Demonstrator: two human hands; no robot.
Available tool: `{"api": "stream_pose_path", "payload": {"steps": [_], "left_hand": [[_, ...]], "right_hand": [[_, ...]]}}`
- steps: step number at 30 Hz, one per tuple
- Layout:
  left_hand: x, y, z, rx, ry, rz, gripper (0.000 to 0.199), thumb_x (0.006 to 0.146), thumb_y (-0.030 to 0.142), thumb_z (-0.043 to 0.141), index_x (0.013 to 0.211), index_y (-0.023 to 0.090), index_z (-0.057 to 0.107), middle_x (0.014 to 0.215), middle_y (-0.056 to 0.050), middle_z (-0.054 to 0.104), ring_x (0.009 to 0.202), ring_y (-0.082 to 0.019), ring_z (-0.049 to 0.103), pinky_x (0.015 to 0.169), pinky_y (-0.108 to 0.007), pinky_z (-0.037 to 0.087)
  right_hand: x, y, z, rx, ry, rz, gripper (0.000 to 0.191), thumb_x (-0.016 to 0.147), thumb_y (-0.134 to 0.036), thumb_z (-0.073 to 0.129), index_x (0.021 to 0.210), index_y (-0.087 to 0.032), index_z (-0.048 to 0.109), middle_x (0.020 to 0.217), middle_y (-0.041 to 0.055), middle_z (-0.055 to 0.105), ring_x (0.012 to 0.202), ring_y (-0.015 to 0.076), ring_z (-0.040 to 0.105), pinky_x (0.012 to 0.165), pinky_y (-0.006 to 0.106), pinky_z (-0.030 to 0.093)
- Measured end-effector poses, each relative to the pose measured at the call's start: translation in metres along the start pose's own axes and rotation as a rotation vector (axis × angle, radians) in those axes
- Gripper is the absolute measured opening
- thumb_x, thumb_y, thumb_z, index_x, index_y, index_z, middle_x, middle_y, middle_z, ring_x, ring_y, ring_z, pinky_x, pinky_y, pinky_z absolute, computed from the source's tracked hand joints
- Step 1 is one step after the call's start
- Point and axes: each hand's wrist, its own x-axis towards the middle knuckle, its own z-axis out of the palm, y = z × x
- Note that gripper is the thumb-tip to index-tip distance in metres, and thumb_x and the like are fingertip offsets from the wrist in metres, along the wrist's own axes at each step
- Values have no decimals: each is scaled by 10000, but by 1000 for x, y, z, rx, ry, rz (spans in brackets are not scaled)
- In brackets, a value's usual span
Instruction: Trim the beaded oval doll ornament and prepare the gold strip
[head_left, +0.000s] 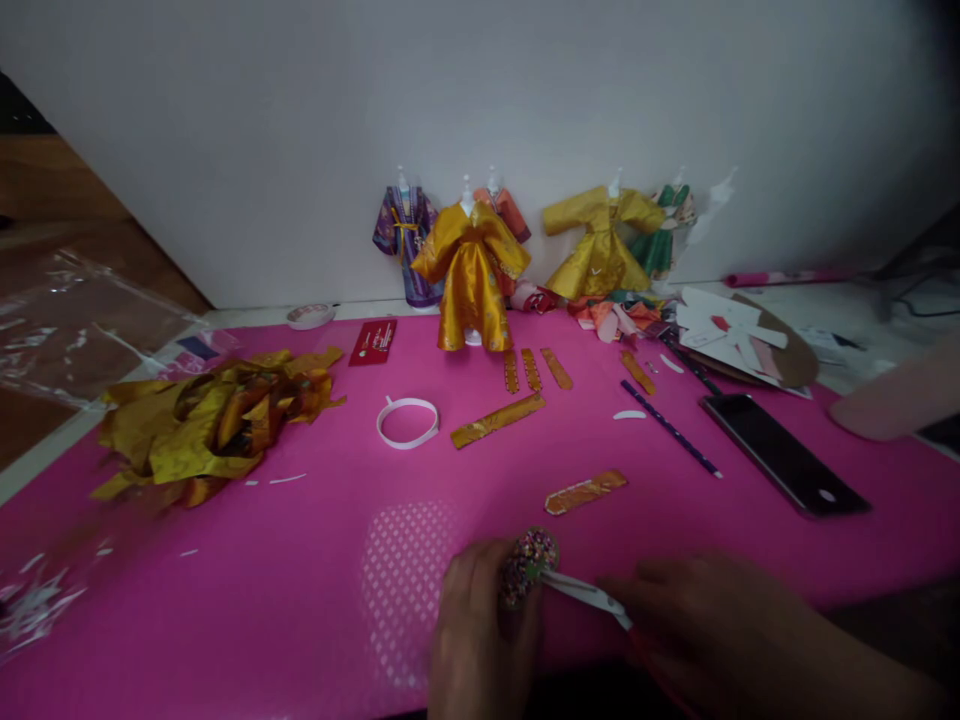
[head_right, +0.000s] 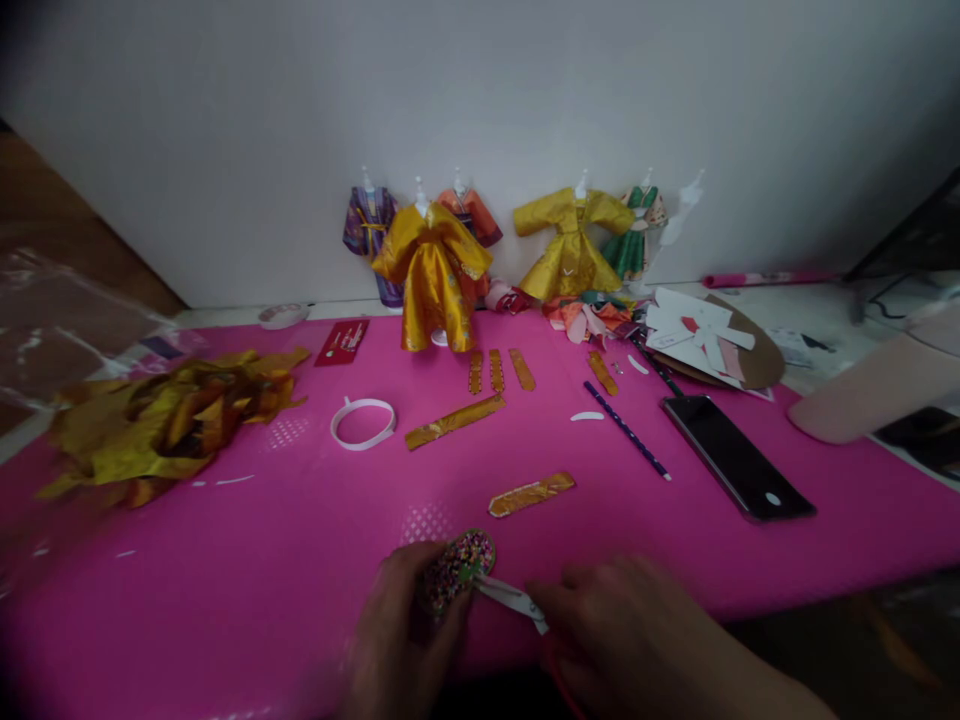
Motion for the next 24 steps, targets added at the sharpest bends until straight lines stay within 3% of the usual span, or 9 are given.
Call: {"api": "stream_pose_path", "payload": {"steps": [9, 24], "left_hand": [[2, -1, -1, 22, 4, 25, 362, 891, 171, 655, 1221, 257, 533, 1075, -75, 711, 964, -275, 720, 803, -483, 650], [2, 1, -4, 29, 11, 31, 321, 898, 188, 663, 1197, 246, 561, 1049, -75, 716, 955, -270, 724, 809, -451, 645]], "right_hand": [[-2, 8, 4, 31, 45, -4, 284, 801, -116, 567, 1034, -247, 659, 745, -4, 711, 610, 158, 660, 509, 282, 342], [-2, 3, 6, 1, -47, 63, 317, 804, -134, 587, 1069, -288, 666, 821, -1, 747, 639, 203, 712, 505, 334, 312]]}}
